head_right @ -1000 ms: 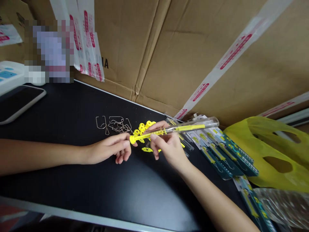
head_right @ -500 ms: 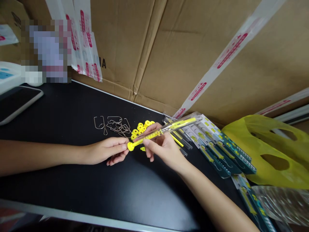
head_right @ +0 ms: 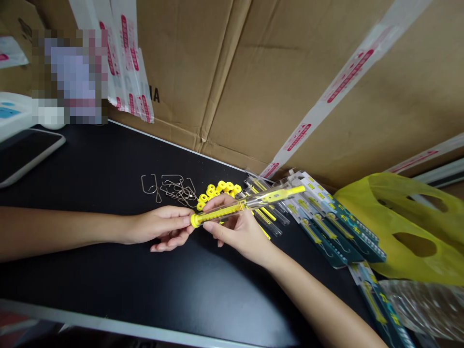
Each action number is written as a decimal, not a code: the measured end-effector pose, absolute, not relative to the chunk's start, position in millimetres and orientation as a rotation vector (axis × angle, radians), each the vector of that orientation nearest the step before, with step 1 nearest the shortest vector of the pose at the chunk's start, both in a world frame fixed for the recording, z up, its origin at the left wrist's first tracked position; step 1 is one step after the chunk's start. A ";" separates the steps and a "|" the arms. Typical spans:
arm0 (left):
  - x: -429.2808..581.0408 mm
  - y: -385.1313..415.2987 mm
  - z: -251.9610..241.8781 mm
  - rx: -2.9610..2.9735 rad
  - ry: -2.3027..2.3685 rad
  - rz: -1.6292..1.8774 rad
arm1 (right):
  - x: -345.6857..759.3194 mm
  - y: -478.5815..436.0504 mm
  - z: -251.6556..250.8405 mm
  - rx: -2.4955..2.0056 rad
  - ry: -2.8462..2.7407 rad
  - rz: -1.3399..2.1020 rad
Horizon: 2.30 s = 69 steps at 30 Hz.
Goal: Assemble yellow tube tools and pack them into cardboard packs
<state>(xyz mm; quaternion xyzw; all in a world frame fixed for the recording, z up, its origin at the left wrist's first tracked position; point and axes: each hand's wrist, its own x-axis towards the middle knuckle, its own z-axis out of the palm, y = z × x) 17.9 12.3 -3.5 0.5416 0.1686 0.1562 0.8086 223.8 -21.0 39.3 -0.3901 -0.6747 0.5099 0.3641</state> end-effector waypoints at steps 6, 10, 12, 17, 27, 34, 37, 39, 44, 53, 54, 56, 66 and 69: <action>17.9 12.3 -4.9 1.192 0.362 0.327 | 221.3 -22.2 33.3 -1.004 -1.713 1.305; 16.7 11.1 -3.3 1.229 0.394 0.316 | 219.1 -24.9 28.6 -1.009 -1.689 1.295; 16.0 9.5 -1.0 1.261 0.427 0.300 | 218.2 -26.4 28.1 -1.017 -1.693 1.293; 15.2 1.7 4.5 1.362 0.484 0.344 | 213.9 -29.0 30.5 -1.039 -1.660 1.290; 19.6 -6.8 0.8 1.450 0.544 0.477 | 206.2 -28.2 24.2 -1.084 -1.571 1.243; 19.5 -10.3 -1.8 1.452 0.501 0.502 | 203.3 -30.4 19.0 -1.077 -1.554 1.232; 19.7 -9.1 -1.4 1.390 0.453 0.501 | 201.6 -31.2 14.9 -1.081 -1.584 1.175; 19.8 -8.0 -0.3 1.352 0.429 0.498 | 200.2 -31.5 13.8 -1.074 -1.613 1.142; 18.8 -3.7 -0.1 1.295 0.444 0.550 | 208.3 -26.0 24.6 -1.054 -1.846 1.036; 12.5 14.9 -5.4 1.277 0.611 0.879 | 275.7 11.2 61.2 -1.579 -2.291 0.168; 12.1 16.7 -5.4 1.285 0.629 0.896 | 276.7 12.3 61.2 -1.612 -2.331 0.131; 11.7 19.4 -5.4 1.297 0.655 0.913 | 273.1 11.5 57.8 -1.645 -2.393 0.109; 11.8 21.2 -5.8 1.318 0.679 0.920 | 267.4 -7.1 67.6 -1.694 -2.728 -0.211; 10.7 20.6 -5.9 1.331 0.687 0.915 | 274.4 -9.2 74.6 -1.712 -2.796 -0.125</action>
